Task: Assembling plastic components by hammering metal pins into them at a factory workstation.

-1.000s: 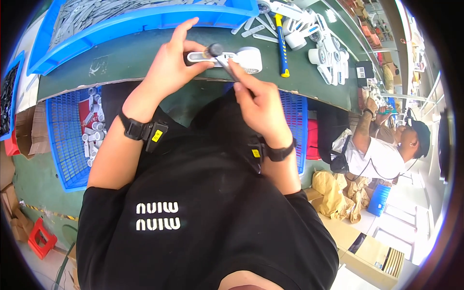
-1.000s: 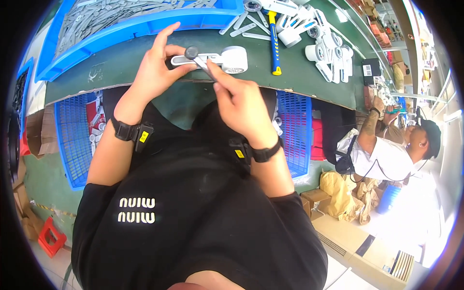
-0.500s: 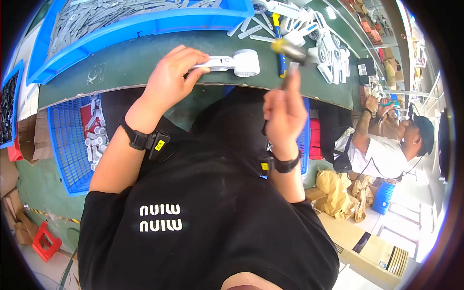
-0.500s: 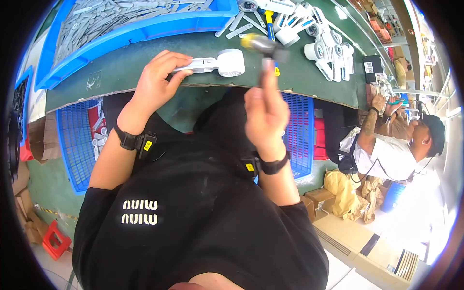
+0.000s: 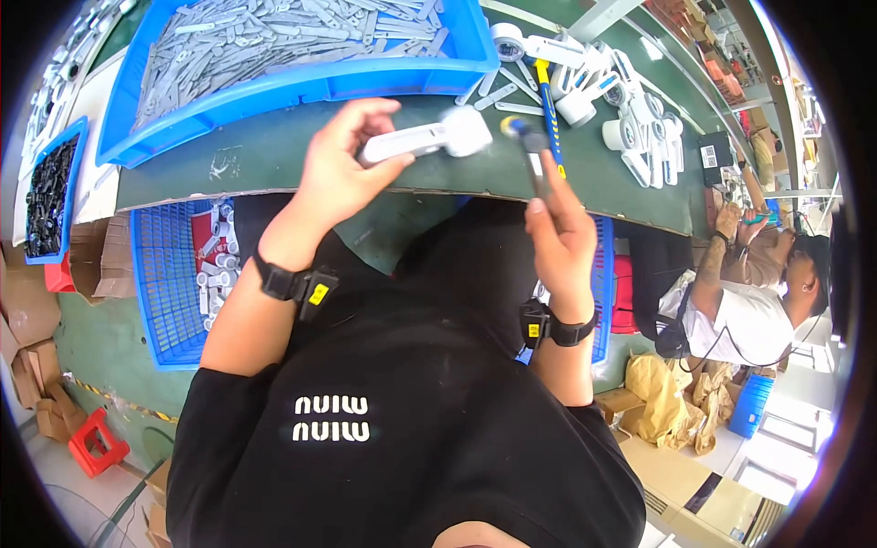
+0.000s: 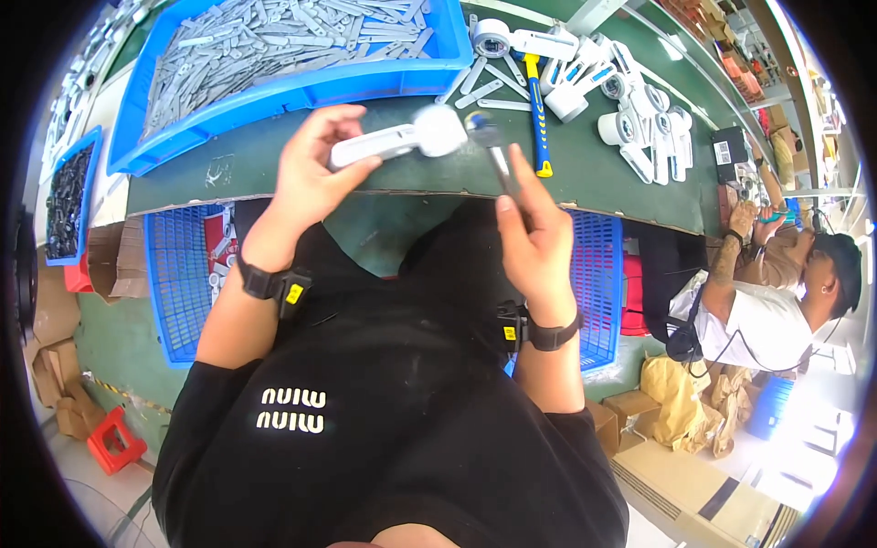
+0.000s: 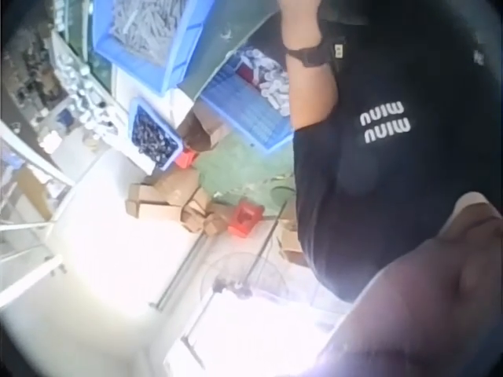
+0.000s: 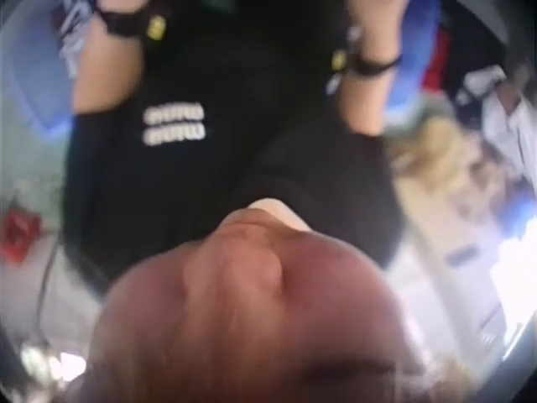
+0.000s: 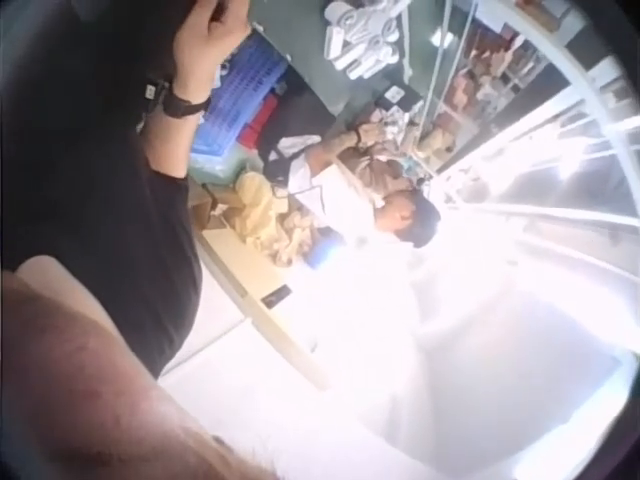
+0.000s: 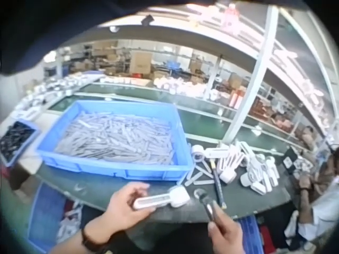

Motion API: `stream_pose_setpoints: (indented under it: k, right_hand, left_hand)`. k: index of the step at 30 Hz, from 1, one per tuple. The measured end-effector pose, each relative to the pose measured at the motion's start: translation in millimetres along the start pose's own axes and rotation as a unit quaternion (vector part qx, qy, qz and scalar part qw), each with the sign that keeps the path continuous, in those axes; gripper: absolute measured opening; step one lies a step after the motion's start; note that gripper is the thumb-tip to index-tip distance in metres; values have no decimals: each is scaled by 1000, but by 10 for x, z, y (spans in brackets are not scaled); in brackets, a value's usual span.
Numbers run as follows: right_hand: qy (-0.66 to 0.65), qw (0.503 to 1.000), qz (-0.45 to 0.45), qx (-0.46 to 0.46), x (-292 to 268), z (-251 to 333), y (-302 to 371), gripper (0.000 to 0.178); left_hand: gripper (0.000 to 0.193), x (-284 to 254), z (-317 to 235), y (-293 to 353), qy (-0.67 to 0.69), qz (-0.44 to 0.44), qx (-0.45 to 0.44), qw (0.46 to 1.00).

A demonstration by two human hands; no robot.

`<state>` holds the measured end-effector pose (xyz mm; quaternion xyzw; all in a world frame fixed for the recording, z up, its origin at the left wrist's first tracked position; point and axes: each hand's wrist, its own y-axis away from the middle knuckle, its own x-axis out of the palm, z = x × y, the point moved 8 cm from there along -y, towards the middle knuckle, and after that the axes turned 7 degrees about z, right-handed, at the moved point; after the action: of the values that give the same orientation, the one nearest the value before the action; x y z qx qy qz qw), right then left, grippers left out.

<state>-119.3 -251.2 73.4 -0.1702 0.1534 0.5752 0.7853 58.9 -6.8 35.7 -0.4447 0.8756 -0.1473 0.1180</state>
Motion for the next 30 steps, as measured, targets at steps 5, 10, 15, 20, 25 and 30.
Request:
stream_pose_setpoints:
  k: [5,10,15,20,25,30]
  right_hand:
    - [-141,989,-22,-26,-151,-59,-159,58]
    - [-266,959,94,11,148,-255,-542,53]
    - [-300,950,82,26,452,-443,-821,48]
    - [-307,949,14,75,390,-547,-778,37]
    - [-305,950,15,72,378,-626,-736,30]
    - [-306,947,59,74,466,-514,-793,28]
  left_hand:
    - [58,-382,-618,-166,106,-74,75,989]
    - [47,90,-820,-382,-357,51,74,930]
    - [42,904,-340,-326,-520,194,100,826]
    - [32,845,-803,-574,-458,141,163,863]
    - [25,-365,-902,-1271,-396,12,-23,918]
    - [29,-1836,-301,-1968,-536,31,-77,840]
